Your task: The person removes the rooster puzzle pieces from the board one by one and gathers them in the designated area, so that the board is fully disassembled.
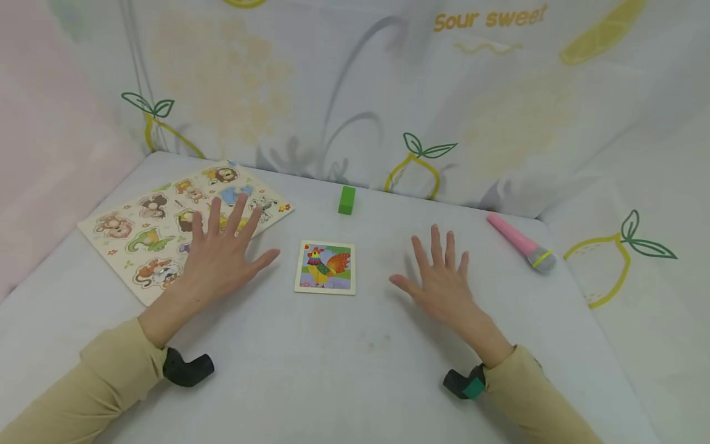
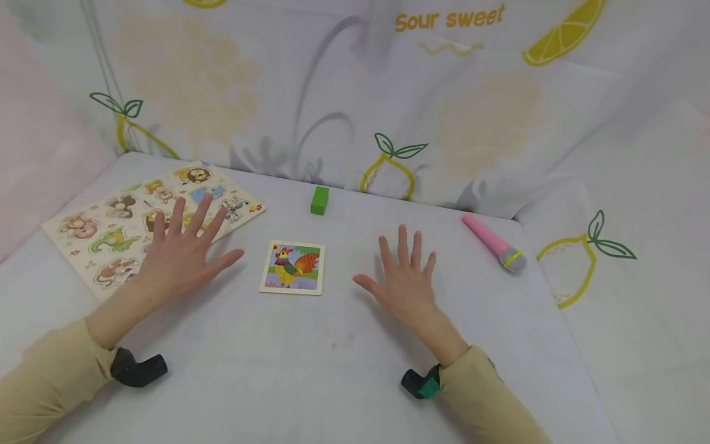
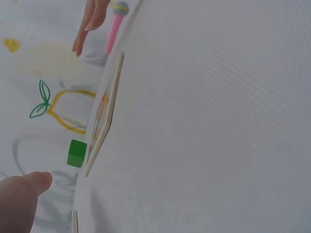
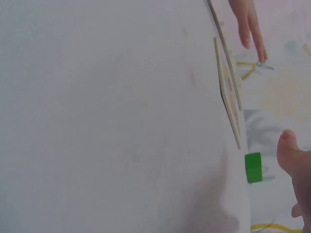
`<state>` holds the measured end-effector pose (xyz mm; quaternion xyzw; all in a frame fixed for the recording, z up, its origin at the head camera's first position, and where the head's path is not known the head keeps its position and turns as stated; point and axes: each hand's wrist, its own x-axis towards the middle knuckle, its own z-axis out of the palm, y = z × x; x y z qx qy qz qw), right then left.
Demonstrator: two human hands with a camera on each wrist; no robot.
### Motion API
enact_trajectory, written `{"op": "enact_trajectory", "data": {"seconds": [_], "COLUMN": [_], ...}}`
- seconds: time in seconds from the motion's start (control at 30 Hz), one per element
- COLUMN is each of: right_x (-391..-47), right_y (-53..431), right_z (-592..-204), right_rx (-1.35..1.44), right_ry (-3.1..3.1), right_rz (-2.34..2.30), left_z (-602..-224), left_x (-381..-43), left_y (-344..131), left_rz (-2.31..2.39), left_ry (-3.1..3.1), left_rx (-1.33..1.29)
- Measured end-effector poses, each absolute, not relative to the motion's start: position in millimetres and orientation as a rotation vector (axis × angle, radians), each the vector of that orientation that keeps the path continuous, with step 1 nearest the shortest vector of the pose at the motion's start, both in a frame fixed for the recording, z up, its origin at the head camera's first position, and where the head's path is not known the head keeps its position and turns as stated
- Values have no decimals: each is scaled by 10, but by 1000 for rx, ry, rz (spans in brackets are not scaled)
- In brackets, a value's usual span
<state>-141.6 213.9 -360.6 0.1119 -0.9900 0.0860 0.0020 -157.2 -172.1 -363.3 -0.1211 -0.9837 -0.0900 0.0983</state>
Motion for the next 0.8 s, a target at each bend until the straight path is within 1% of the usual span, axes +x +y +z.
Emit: {"op": "enact_trajectory", "data": {"seconds": [0.13, 0.23, 0.53, 0.67, 0.8], "right_x": [-1456, -1484, -1625, -1701, -1813], "right_y": [2029, 1906, 1416, 1200, 1015], "right_z": [-3611, -3620, -3692, -3724, -3748], "right_rx": [370, 415, 640, 712, 790], "right_ry": [-3106, -3075, -2908, -2835, -2843], "right_rz": [297, 344, 695, 829, 873], "left_z": [-3641, -3663, -3829, -3849, -3871], "left_x": [-1583, -1570, -1361, -1298, -1283], "left_y": [-1705, -1668, -1466, -1372, -1330], "left_rz": [-272, -300, -647, -733, -726], "left_ry": [-2911, -2922, -2946, -2934, -2959], "left_rx": [-366, -425, -932, -1055, -1085]}}
